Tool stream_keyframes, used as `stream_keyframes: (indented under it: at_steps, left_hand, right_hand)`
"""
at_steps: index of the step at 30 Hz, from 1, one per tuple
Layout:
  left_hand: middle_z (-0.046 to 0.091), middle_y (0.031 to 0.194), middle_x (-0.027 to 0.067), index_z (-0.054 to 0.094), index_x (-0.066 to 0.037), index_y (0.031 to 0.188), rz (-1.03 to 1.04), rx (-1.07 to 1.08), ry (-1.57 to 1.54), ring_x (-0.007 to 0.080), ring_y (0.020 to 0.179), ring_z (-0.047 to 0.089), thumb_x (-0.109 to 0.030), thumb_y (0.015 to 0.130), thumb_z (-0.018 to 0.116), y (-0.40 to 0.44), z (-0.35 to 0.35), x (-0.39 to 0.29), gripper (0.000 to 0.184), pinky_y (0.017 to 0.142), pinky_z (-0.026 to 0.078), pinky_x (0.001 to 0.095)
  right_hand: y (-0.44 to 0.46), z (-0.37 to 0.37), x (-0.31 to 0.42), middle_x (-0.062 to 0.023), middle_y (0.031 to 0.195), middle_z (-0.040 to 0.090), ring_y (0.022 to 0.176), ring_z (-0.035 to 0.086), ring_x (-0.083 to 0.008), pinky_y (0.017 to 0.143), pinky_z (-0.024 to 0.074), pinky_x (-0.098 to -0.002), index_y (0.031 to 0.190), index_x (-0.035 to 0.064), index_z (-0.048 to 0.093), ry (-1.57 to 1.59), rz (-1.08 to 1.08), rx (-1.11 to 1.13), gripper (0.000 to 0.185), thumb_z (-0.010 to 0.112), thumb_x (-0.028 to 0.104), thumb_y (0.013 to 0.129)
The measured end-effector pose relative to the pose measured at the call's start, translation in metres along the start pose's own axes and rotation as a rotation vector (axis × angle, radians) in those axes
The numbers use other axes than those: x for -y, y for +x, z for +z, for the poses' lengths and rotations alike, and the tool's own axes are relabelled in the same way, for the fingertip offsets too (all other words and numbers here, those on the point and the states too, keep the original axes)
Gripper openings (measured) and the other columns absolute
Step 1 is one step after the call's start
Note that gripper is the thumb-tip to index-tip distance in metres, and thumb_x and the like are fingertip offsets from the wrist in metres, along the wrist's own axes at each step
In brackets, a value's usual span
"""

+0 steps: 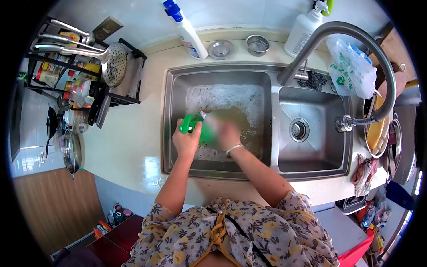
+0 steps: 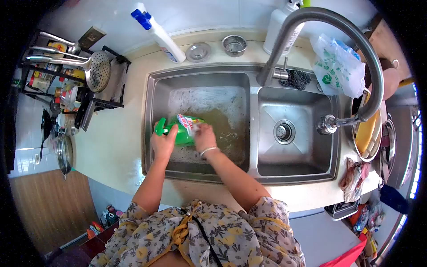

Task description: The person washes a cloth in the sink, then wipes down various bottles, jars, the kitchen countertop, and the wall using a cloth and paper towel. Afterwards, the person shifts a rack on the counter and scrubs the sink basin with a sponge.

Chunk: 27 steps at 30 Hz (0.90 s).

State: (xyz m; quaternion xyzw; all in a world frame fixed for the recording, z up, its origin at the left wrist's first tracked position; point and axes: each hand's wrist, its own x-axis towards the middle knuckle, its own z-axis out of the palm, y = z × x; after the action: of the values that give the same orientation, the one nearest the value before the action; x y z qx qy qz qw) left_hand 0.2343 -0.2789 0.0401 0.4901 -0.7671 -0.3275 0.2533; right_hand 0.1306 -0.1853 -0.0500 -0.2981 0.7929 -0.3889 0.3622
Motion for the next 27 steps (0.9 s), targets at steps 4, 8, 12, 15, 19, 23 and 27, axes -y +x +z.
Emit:
stream_keyframes:
  at_steps: [4,8,12,15,19,23,27]
  left_hand:
    - [0.062,0.072,0.0166,0.056,-0.002,0.086,0.009,-0.032,0.038,0.0334,0.066,0.063,-0.032,0.075,0.071,-0.006,0.000,0.002,0.036,0.062,0.048,0.0411]
    - [0.061,0.071,0.0138,0.054,0.000,0.085,-0.174,0.012,-0.123,0.0235,0.063,0.058,-0.029,0.076,0.071,-0.016,0.006,0.017,0.035,0.062,0.048,0.0378]
    - [0.057,0.070,0.0121,0.050,0.001,0.085,-0.261,0.019,-0.176,0.0189,0.063,0.055,-0.026,0.077,0.070,-0.027,0.004,0.036,0.035,0.062,0.047,0.0359]
    - [0.056,0.070,0.0136,0.045,0.000,0.085,-0.269,0.024,-0.125,0.0198,0.062,0.054,-0.029,0.078,0.069,-0.028,0.000,0.045,0.038,0.061,0.048,0.0360]
    - [0.056,0.070,0.0143,0.044,0.000,0.086,-0.331,0.078,-0.178,0.0200,0.064,0.055,-0.031,0.079,0.067,-0.026,-0.006,0.036,0.039,0.060,0.048,0.0371]
    - [0.054,0.069,0.0142,0.043,-0.001,0.087,-0.313,0.141,-0.229,0.0178,0.062,0.053,-0.028,0.079,0.067,-0.017,-0.009,0.038,0.036,0.058,0.047,0.0363]
    - [0.054,0.068,0.0124,0.042,-0.003,0.085,-0.083,0.287,-0.129,0.0167,0.061,0.052,-0.024,0.080,0.065,-0.006,-0.015,0.016,0.032,0.056,0.045,0.0358]
  right_hand:
    - [-0.037,0.005,0.044,-0.0236,0.119,0.052,0.110,0.048,-0.0418,0.097,0.0411,-0.0459,0.113,0.0051,0.055,0.166,-0.275,-0.179,0.034,0.053,0.001,0.079]
    - [-0.021,0.024,0.029,-0.0211,0.117,0.050,0.111,0.047,-0.0409,0.094,0.0408,-0.0497,0.113,0.0143,0.054,0.252,-0.011,-0.270,0.026,0.053,0.019,0.088]
    - [0.030,0.052,-0.057,-0.0216,0.127,0.045,0.115,0.045,-0.0418,0.095,0.0410,-0.0504,0.118,0.0205,0.054,-0.041,0.341,-0.212,0.029,0.050,0.031,0.090]
    - [0.043,0.048,-0.110,-0.0238,0.135,0.039,0.118,0.044,-0.0426,0.096,0.0418,-0.0490,0.120,0.0236,0.055,-0.142,0.312,-0.303,0.032,0.052,0.030,0.090]
    - [0.062,0.067,-0.148,-0.0220,0.136,0.042,0.120,0.046,-0.0406,0.097,0.0429,-0.0459,0.122,0.0245,0.057,0.210,0.255,-0.397,0.034,0.053,0.023,0.088]
    - [0.037,0.058,-0.084,-0.0161,0.127,0.052,0.116,0.050,-0.0358,0.095,0.0442,-0.0445,0.121,0.0240,0.060,0.123,0.094,-0.173,0.037,0.053,0.012,0.086]
    - [0.010,0.015,0.016,-0.0145,0.111,0.061,0.112,0.053,-0.0322,0.091,0.0449,-0.0439,0.112,0.0197,0.066,0.193,-0.088,-0.248,0.032,0.054,0.010,0.085]
